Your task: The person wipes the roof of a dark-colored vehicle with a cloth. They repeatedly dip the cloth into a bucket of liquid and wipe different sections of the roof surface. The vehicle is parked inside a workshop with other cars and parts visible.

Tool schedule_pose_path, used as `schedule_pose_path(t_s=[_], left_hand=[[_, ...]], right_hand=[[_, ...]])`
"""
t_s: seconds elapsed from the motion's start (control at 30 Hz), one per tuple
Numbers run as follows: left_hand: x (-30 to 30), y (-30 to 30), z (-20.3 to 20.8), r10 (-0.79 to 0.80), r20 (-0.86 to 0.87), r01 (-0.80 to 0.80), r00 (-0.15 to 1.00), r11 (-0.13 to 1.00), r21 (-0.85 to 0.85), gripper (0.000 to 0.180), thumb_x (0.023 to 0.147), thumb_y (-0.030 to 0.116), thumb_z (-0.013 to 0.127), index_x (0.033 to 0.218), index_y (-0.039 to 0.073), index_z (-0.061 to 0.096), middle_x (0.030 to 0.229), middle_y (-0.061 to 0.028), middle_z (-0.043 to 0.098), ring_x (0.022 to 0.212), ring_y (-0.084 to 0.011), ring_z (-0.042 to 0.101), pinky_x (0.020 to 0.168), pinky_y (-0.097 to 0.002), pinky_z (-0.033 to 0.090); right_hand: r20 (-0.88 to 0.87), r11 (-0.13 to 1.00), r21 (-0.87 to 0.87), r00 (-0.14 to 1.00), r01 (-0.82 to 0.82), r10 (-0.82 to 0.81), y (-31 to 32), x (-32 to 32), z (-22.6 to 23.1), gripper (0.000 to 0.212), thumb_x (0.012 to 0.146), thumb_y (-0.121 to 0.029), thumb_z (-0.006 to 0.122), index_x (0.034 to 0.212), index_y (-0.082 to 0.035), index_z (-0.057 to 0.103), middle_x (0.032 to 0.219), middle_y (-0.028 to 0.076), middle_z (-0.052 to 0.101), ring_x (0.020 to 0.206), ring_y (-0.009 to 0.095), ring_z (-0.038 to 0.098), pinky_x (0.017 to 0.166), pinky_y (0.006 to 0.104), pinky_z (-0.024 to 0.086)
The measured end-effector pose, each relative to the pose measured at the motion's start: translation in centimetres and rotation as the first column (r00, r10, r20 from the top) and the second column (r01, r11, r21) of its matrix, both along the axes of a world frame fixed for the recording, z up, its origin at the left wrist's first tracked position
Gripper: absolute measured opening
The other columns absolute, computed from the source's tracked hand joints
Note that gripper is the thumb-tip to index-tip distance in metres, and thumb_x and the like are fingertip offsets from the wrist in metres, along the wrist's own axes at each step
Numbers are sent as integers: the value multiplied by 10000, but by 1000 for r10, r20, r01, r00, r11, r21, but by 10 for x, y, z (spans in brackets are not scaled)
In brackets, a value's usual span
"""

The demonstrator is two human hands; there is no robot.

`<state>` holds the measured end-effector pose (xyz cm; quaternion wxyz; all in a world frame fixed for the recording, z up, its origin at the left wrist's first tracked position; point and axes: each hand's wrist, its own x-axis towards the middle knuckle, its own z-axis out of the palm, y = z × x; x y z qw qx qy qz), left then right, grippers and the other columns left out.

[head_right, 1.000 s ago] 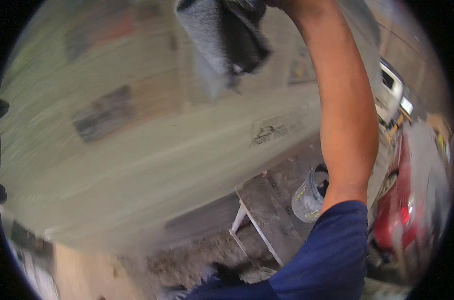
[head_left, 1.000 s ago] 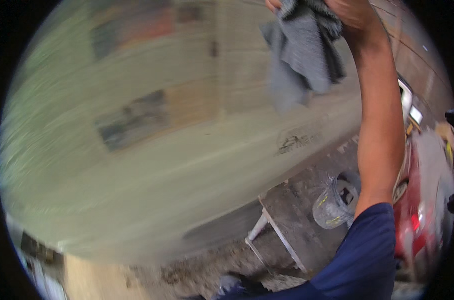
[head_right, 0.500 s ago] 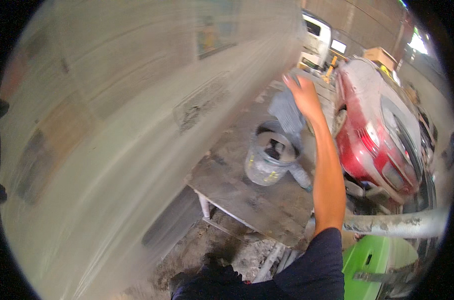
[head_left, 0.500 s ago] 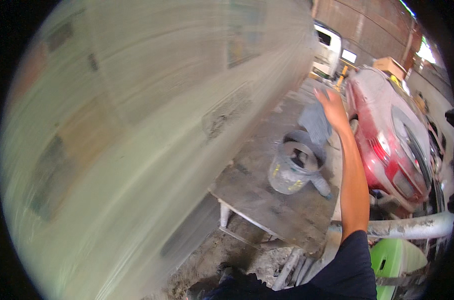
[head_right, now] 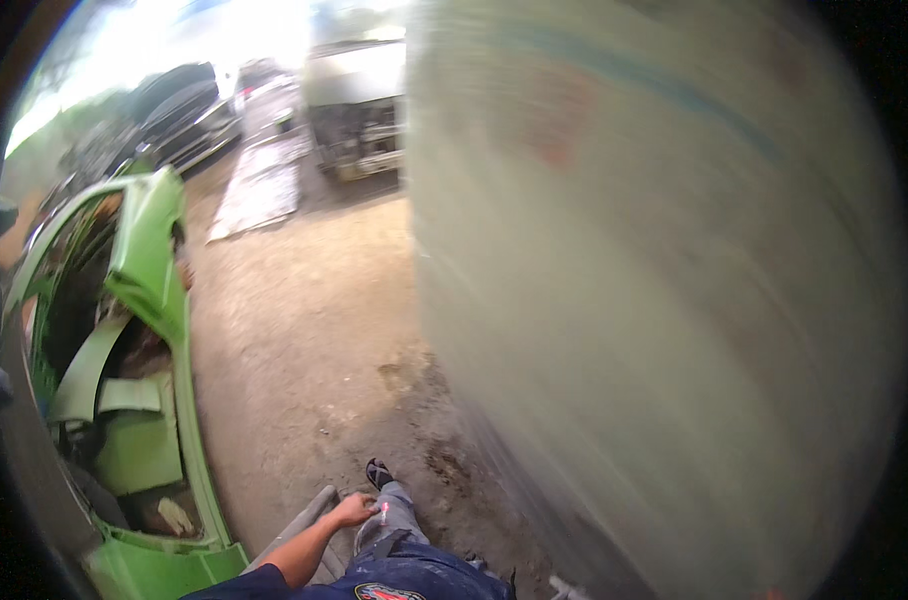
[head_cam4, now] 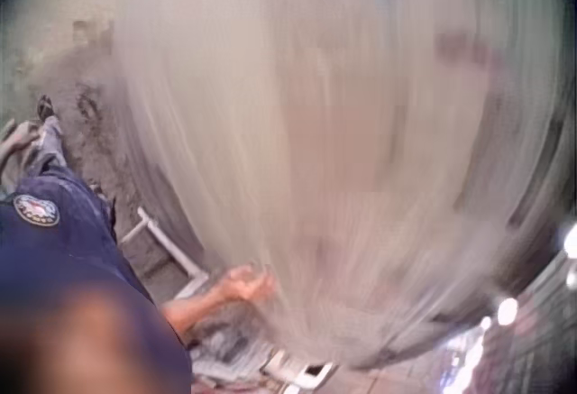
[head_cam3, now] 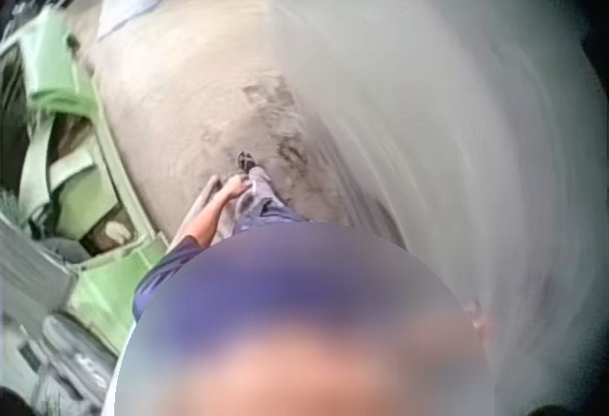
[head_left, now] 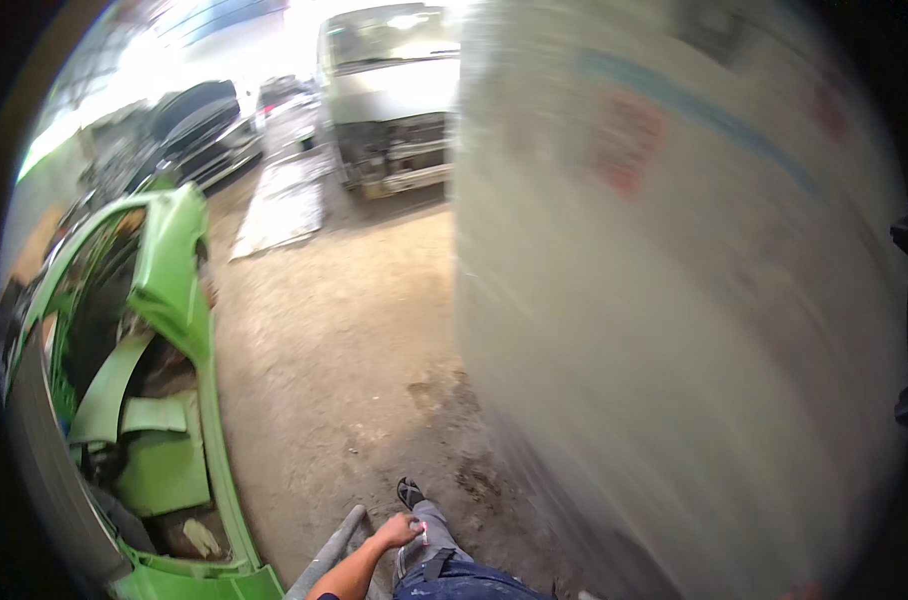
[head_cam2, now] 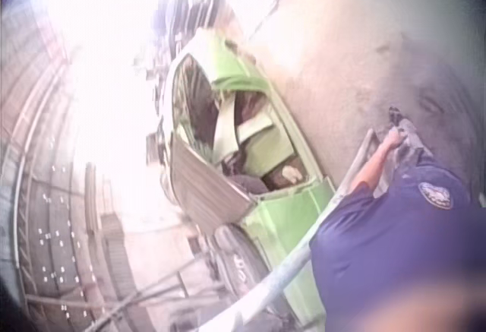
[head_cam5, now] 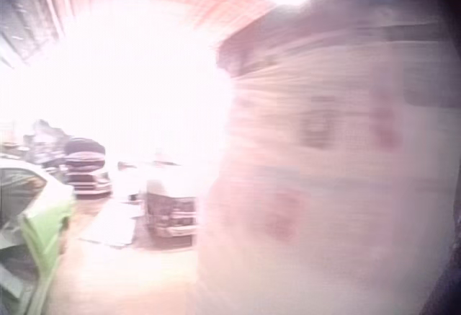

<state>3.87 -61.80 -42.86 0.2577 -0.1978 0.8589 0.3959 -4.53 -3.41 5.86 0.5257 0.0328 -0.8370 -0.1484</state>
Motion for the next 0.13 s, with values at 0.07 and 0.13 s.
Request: schedule_pose_path(t_s=[0.07,0.13], left_hand=[[53,-47,-16,172,51,-172,984,985,4,586,939,491,620,1265,11,700,1210,-286,694,1168,-442,654,1028,-478,510],[61,-101,-31,290,73,-293,954,955,36,530,945,487,604,1260,79,721,1202,-270,701,1162,-430,659,1023,-477,510]], right_hand=[[126,930,-98,922,-355,366,-124,-65,-40,240,945,-195,632,1026,7,733,982,193,708,895,404,661,829,513,535],[516,827,-266,651,-496,557,-239,-127,-67,257,892,-132,631,1099,-4,714,1055,192,697,972,417,653,889,521,519]])
